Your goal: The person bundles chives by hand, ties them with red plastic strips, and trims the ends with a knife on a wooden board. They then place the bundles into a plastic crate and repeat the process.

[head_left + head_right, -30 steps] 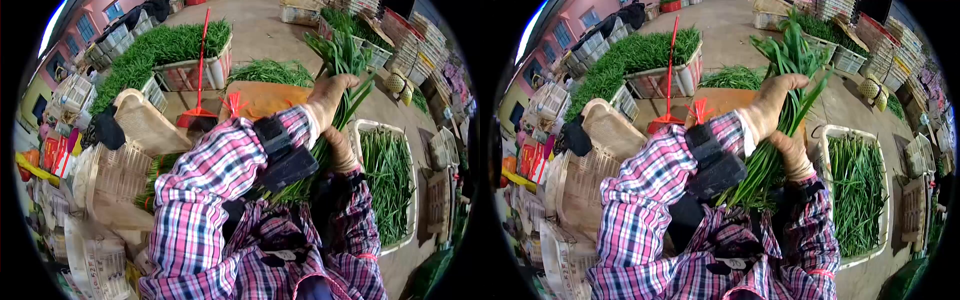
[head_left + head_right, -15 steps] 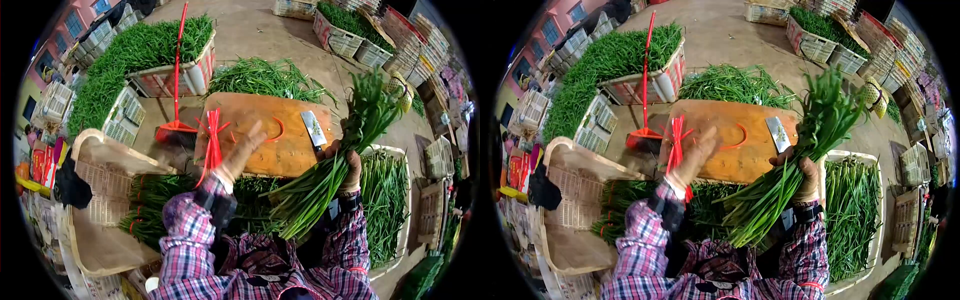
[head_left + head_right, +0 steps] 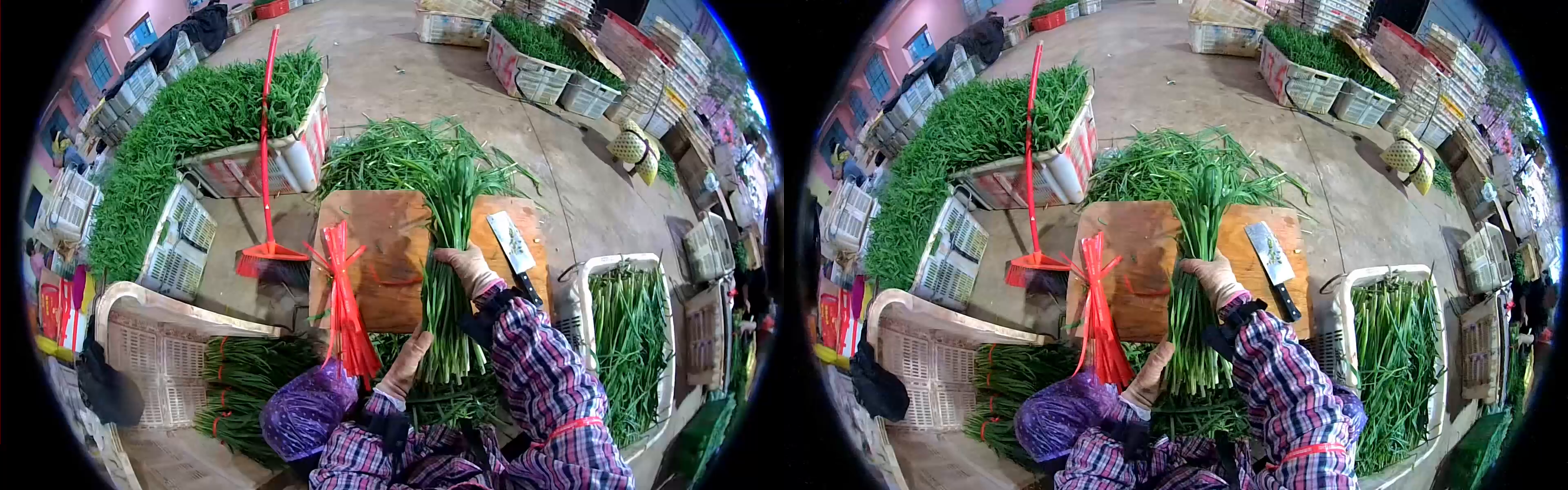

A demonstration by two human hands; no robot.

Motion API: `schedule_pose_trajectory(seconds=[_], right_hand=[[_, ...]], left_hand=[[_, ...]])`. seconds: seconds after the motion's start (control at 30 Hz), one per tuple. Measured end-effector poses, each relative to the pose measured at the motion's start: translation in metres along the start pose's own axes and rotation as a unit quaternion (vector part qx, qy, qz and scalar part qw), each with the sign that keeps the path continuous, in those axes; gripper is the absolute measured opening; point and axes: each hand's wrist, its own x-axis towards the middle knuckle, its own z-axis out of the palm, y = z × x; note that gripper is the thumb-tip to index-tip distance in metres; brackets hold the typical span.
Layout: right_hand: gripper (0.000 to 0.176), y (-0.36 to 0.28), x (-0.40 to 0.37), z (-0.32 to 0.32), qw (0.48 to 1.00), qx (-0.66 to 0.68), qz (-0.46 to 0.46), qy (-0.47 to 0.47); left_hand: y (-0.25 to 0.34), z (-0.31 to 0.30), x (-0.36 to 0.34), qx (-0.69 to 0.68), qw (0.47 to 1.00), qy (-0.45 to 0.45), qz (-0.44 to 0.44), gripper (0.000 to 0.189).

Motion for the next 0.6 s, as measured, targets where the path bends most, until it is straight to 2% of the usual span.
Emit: schedule_pose_trajectory(seconds=[0.03, 0.1, 0.13, 0.17, 0.23, 0.3, 0.33, 0.37, 0.43, 0.47, 0.5, 0.53, 0.6], right_hand=[[0.030, 0.008, 0.008, 0.004, 1.000, -0.014, -0.013, 0.009], [0.033, 0.023, 0.021, 0.011, 0.999, -0.015, -0.036, 0.014], [0.037, 0.029, 0.027, 0.014, 0.999, -0.012, -0.029, 0.019], [0.043, 0.030, 0.025, 0.016, 1.000, -0.016, -0.024, 0.010], [0.061, 0.055, 0.046, 0.009, 0.991, -0.114, -0.057, 0.045], [0.075, 0.052, 0.037, 0.010, 0.987, -0.129, -0.083, 0.057], [0.085, 0.060, 0.040, 0.007, 0.973, -0.191, -0.077, 0.108], [0.091, 0.064, 0.037, 0.003, 0.984, -0.131, -0.105, 0.056], [0.089, 0.067, 0.029, -0.013, 0.978, -0.175, -0.093, 0.063], [0.086, 0.072, 0.026, -0.020, 0.981, -0.148, -0.116, 0.050], [0.081, 0.056, 0.007, -0.018, 0.992, -0.087, -0.082, 0.036], [0.078, 0.051, -0.005, -0.021, 0.994, -0.058, -0.090, 0.035], [0.072, 0.055, -0.018, -0.037, 0.992, -0.038, -0.106, 0.048]], left_hand=[[-0.001, -0.004, 0.001, 0.000, 1.000, 0.001, 0.001, 0.051], [-0.009, -0.013, 0.003, -0.020, 0.999, 0.033, 0.006, 0.049], [-0.015, -0.018, 0.006, 0.024, 0.998, 0.059, 0.021, 0.051], [-0.020, -0.021, 0.007, 0.023, 0.998, 0.061, 0.021, 0.051], [-0.028, -0.023, 0.010, 0.001, 0.988, 0.148, -0.033, 0.053], [-0.024, -0.013, 0.008, -0.016, 0.982, 0.186, -0.038, 0.057], [-0.030, -0.018, 0.009, 0.005, 0.979, 0.202, -0.033, 0.056], [-0.027, -0.015, 0.008, 0.025, 0.976, 0.216, -0.029, 0.055], [-0.022, -0.006, 0.003, 0.042, 0.970, 0.237, -0.013, 0.053], [-0.024, -0.005, 0.005, 0.056, 0.964, 0.260, -0.013, 0.049], [-0.027, -0.006, 0.006, 0.069, 0.957, 0.283, -0.012, 0.044], [-0.033, -0.013, 0.007, 0.095, 0.954, 0.283, 0.004, 0.042], [-0.034, -0.015, 0.006, 0.100, 0.951, 0.292, 0.013, 0.044]])
